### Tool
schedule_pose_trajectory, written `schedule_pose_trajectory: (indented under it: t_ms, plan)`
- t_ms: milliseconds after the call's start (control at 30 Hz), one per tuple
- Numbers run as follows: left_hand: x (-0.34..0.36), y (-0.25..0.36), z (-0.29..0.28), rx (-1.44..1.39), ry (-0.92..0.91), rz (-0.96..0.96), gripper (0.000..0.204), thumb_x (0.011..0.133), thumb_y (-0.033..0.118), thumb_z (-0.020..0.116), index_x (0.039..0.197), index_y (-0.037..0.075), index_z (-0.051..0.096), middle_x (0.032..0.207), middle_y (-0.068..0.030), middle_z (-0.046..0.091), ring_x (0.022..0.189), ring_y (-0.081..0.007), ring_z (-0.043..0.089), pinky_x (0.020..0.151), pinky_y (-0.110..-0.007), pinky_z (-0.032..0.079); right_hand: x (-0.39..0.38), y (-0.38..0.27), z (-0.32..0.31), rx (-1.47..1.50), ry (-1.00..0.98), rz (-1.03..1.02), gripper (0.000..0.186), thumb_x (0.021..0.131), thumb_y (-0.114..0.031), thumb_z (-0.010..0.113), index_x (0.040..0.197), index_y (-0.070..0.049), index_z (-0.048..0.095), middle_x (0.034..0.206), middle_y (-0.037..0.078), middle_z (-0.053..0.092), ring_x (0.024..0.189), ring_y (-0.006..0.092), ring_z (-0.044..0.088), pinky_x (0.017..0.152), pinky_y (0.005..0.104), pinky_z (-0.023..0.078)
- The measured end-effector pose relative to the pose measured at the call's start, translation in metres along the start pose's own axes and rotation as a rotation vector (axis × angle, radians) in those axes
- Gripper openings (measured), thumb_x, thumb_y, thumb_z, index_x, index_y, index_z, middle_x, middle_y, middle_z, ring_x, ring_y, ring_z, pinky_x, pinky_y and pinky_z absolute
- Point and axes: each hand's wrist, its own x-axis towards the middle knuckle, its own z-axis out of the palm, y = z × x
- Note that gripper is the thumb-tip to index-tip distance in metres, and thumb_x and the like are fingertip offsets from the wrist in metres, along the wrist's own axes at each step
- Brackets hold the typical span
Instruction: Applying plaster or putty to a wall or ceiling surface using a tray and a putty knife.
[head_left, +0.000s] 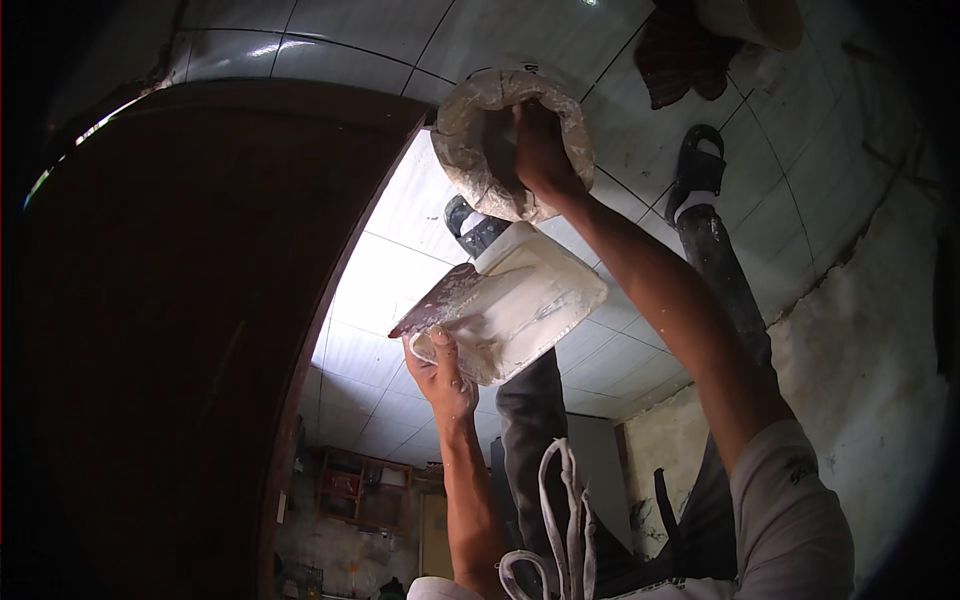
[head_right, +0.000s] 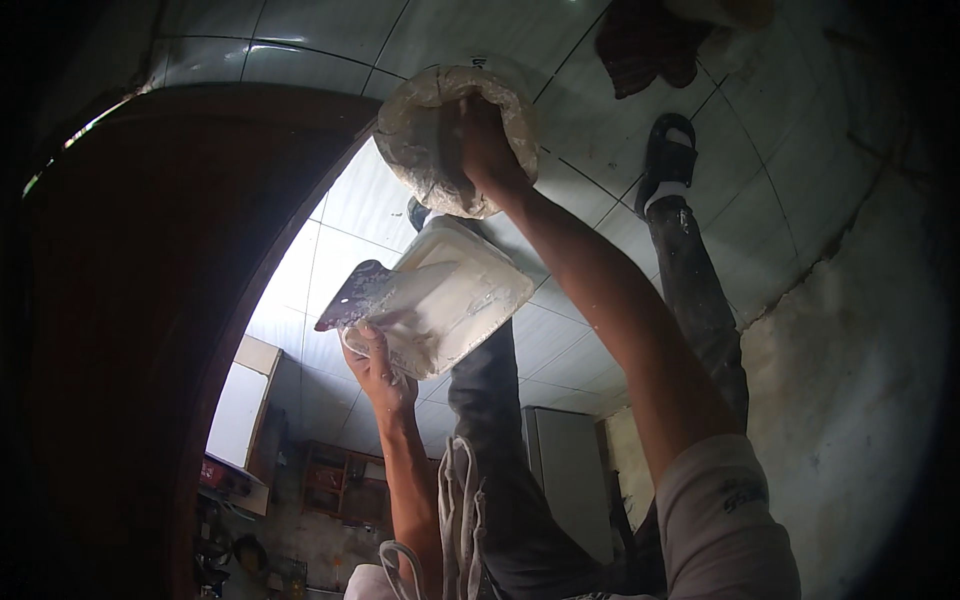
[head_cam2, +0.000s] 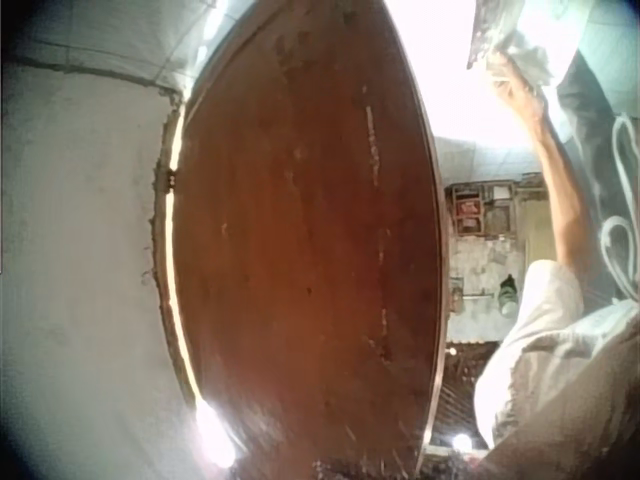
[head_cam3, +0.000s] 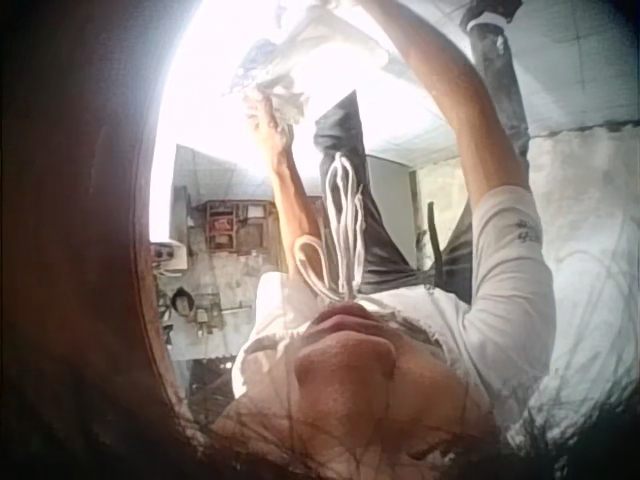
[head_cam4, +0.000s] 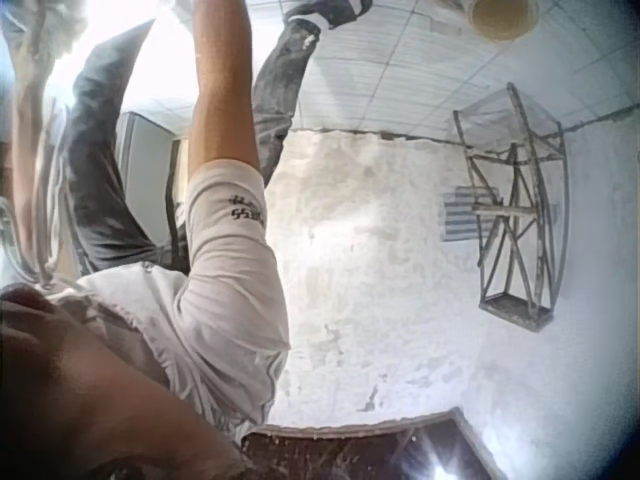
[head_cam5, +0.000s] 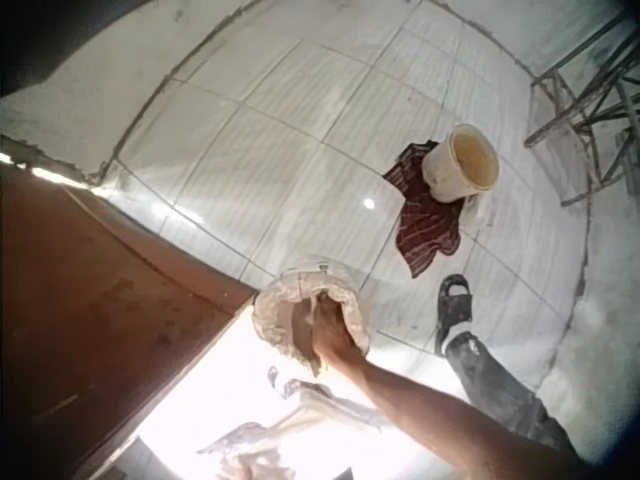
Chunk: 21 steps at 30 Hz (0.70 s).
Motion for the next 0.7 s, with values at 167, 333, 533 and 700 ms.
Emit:
schedule_pose_trajectory:
  t_ms: [167, 333, 533, 700]
  plan:
    - [-0.003, -0.004, -0.004, 0.072, -0.004, 0.025, 0.036, 0.097, 0.025, 0.056, 0.121, 0.001, 0.045, 0.105, -0.0120, 0.062, 0.089, -0.0191, 0.062, 0.080, -0.033, 0.051, 0.003, -0.012, 0.005, -0.033, 0.151, -0.024, 0.021, 0.081, 0.002, 0.050, 0.100, 0.002, 0.058, 0.098, 0.021, 0.059, 0.094, 0.0374, 0.057, 0.087, 0.0444, 0.045]
    - [0.000, -0.007, 0.002, 0.061, 0.015, 0.027, 0.035, 0.098, 0.026, 0.054, 0.121, 0.002, 0.044, 0.108, -0.0124, 0.060, 0.091, -0.0198, 0.061, 0.080, -0.033, 0.051, 0.004, 0.013, 0.014, 0.225, 0.153, -0.057, 0.021, 0.078, -0.002, 0.056, 0.099, 0.000, 0.059, 0.097, 0.019, 0.059, 0.095, 0.0350, 0.057, 0.084, 0.0433, 0.045]
    - [0.003, -0.003, -0.003, 0.049, -0.007, 0.020, 0.035, 0.098, 0.026, 0.054, 0.121, 0.002, 0.044, 0.108, -0.0117, 0.060, 0.091, -0.0190, 0.061, 0.079, -0.032, 0.051, 0.006, 0.000, 0.002, 0.213, -0.009, -0.023, 0.033, 0.067, -0.009, 0.069, 0.099, -0.002, 0.061, 0.096, 0.017, 0.060, 0.095, 0.0331, 0.058, 0.082, 0.0416, 0.047]
    - [0.004, -0.001, -0.007, 0.014, 0.036, 0.016, 0.035, 0.096, 0.023, 0.057, 0.119, 0.000, 0.046, 0.104, -0.0133, 0.063, 0.087, -0.0203, 0.064, 0.077, -0.033, 0.053, 0.006, -0.015, -0.012, 0.042, -0.144, -0.095, 0.040, 0.059, -0.010, 0.075, 0.097, -0.004, 0.063, 0.099, 0.017, 0.061, 0.096, 0.0327, 0.059, 0.082, 0.0400, 0.048]
